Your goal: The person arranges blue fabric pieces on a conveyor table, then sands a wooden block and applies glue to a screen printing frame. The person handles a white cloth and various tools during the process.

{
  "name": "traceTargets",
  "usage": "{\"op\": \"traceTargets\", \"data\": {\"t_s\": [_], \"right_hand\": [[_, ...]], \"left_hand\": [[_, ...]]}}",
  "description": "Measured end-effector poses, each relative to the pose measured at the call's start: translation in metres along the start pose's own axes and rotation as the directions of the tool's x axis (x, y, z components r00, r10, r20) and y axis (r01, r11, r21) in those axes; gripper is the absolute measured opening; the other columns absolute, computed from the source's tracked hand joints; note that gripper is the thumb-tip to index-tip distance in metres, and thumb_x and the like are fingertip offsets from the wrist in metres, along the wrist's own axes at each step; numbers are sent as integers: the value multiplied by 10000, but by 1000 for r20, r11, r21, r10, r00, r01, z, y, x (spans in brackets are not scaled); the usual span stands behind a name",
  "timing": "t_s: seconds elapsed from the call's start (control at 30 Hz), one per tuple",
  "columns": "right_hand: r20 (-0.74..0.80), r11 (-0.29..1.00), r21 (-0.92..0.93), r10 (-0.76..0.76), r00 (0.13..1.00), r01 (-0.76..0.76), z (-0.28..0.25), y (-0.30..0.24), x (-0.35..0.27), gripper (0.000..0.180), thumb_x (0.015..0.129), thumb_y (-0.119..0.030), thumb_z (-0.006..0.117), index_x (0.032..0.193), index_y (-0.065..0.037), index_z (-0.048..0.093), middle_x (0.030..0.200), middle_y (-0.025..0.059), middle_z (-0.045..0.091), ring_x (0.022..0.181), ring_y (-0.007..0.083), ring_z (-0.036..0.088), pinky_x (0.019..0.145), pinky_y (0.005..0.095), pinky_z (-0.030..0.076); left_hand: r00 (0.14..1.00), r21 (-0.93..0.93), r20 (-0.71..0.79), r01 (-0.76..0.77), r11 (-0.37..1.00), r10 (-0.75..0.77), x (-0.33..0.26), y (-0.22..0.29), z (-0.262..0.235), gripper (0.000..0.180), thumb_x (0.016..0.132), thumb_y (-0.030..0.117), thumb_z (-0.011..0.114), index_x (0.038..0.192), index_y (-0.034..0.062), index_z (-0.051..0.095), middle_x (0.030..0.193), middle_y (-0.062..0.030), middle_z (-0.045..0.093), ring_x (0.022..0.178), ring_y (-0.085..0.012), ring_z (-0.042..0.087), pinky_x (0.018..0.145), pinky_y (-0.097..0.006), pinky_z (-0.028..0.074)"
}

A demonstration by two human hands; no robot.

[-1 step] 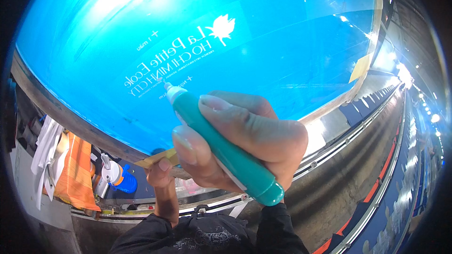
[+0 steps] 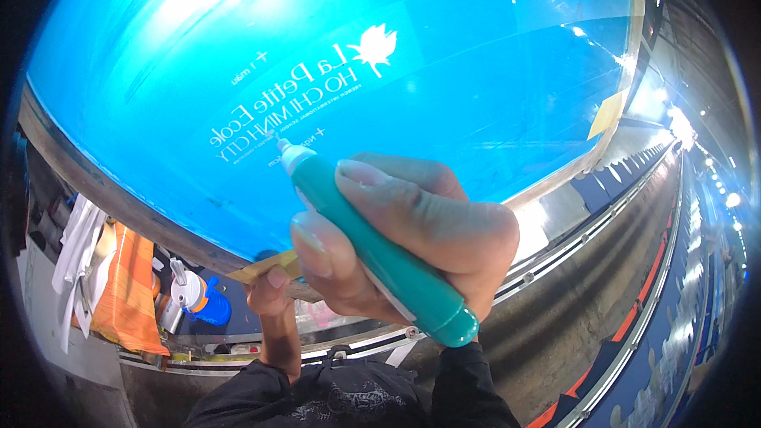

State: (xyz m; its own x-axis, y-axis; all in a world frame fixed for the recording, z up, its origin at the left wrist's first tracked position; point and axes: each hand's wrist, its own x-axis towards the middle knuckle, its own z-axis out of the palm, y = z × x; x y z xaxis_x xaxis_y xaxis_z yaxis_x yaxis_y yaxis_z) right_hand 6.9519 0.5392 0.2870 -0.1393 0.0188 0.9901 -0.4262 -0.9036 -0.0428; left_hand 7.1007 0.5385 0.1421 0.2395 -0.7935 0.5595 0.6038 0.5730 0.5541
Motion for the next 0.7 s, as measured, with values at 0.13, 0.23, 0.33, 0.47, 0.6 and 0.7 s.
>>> {"op": "traceTargets", "data": {"t_s": [0.13,0.23,0.33,0.47,0.6,0.7], "right_hand": [[0,1000,-6,-5,1000,5,0,1,1,367,1012,-382,475,1111,-30,448,629,107,576,457,135,590,416,221,438],[5,1000,-10,-8,1000,8,-2,1,2,369,1014,-387,472,1115,-33,446,627,107,574,455,135,588,414,220,437],[13,1000,5,1,1000,-1,0,2,-1,371,1015,-392,470,1119,-36,444,626,106,573,453,134,585,413,219,435],[23,1000,2,1,1000,-1,-1,1,-1,374,1017,-399,467,1124,-41,441,623,106,570,451,134,582,411,218,434],[29,1000,6,6,1000,-6,-1,0,0,377,1019,-406,463,1128,-45,438,621,105,568,449,133,579,409,217,432],[41,1000,-2,6,999,-6,-3,0,0,380,1021,-411,461,1132,-49,436,619,105,567,447,133,576,408,216,430]], "left_hand": [[1000,4,-3,-12,1000,12,1,-2,1,330,735,28,777,1042,-26,669,805,-91,680,584,-139,601,505,-254,457],[999,-9,-19,-39,999,39,2,-5,6,340,731,36,783,1048,-18,672,807,-89,683,595,-139,608,514,-255,462],[999,-7,-38,-36,999,36,2,-2,6,345,732,27,778,1055,-18,667,806,-93,683,589,-140,605,505,-257,459],[1000,-38,-28,-13,999,12,2,-3,5,348,736,3,762,1066,-26,656,803,-100,681,570,-143,596,479,-260,448],[1000,-23,7,-4,1000,4,-1,-5,-4,352,737,-10,754,1073,-30,652,808,-104,680,560,-144,591,468,-262,442],[1000,-38,-15,-16,999,15,1,-4,3,360,733,2,762,1076,-25,655,816,-100,683,579,-145,599,494,-265,455]]}}
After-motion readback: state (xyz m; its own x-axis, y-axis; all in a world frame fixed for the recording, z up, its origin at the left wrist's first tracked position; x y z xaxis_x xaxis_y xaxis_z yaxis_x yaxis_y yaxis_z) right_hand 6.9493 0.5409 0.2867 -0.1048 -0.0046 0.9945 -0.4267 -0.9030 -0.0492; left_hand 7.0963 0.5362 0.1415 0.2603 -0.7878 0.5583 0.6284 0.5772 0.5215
